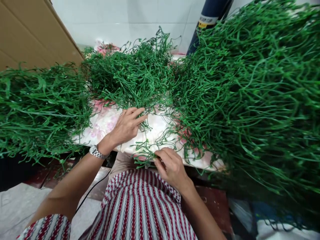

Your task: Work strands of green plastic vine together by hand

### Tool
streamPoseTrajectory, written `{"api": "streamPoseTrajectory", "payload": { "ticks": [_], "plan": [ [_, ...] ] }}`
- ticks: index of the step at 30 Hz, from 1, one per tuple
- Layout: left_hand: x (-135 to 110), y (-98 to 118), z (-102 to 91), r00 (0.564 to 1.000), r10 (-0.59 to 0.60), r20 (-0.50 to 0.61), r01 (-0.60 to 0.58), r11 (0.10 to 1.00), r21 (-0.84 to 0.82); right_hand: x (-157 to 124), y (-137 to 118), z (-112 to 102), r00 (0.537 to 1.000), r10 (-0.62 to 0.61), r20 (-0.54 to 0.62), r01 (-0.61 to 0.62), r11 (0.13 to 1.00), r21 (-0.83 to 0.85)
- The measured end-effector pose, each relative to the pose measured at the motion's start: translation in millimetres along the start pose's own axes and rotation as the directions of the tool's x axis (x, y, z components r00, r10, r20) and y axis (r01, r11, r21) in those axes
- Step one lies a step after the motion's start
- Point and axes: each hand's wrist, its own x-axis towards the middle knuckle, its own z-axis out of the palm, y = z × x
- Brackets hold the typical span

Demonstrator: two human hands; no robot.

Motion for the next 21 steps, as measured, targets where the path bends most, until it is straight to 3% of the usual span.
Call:
{"api": "streamPoseTrajectory", "payload": {
  "ticks": [4,13,18,21],
  "plan": [
    [0.8,4.9,-3.5,0.999,-0.017,0.03,0.018,0.998,-0.06,-1.5,5.9,-1.3,0.998,-0.029,0.049,0.026,0.998,0.054],
    [20.9,7.9,-45.9,0.978,0.011,0.208,0.048,0.959,-0.28,-3.4,14.9,-8.9,0.987,-0.135,0.089,0.119,0.979,0.168],
    [29.6,6.4,-48.0,0.988,-0.059,0.145,0.118,0.891,-0.438,-2.9,15.3,-10.7,0.984,-0.152,0.087,0.137,0.977,0.16],
    [32.0,5.6,-48.8,0.983,-0.174,0.061,0.18,0.828,-0.531,-3.2,14.7,-10.7,0.991,-0.135,0.025,0.129,0.978,0.165]
  ]
}}
